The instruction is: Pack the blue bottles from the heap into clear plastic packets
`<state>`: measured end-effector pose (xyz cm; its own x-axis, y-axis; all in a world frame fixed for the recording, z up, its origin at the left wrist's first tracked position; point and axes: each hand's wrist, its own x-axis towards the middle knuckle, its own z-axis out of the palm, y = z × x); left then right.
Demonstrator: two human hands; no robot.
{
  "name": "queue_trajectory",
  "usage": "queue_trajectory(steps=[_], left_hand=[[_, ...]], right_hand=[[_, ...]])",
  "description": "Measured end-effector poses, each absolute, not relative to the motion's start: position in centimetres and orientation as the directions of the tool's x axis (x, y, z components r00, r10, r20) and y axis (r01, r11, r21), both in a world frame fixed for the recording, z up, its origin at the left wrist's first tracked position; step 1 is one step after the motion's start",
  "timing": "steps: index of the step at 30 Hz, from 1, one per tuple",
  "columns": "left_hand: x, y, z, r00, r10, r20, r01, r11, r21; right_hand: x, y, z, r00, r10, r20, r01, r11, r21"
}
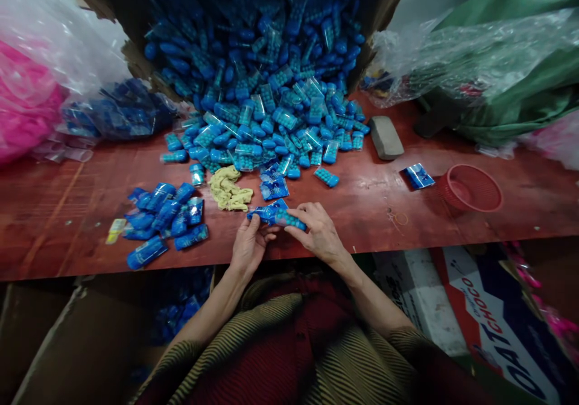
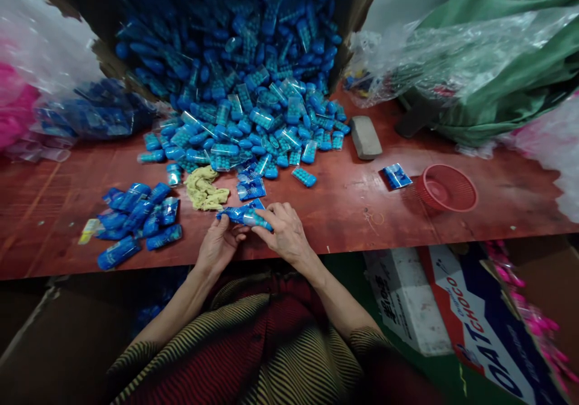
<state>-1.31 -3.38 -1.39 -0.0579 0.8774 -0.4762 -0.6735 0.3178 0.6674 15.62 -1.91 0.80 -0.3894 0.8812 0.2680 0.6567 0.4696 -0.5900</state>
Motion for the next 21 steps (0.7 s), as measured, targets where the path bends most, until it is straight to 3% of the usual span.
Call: queue_trajectory(steps=[11, 17, 21], left_hand=[[-1.4, -3.3, -1.0, -0.024, 0.859, -0.512, -0.713, 0.344, 0.611], [-0.9, -3.5, -1.1, -0.097, 0.886, -0.454, -0.627, 0.300, 0.719], [-0.4, -3.6, -0.7, -0.061, 0.853, -0.518, -0.647, 0.362, 0.671]], right_hand=[[15.4, -1.9, 0.9, -0.398, 0.880, 0.259, 0.674, 0.472, -0.569], [15.4, -2.0, 0.8, -0.411, 0.868, 0.279, 0.665, 0.495, -0.559], [14.6, -2.6, 0.4, -0.398, 0.877, 0.271, 0.751, 0.481, -0.453]])
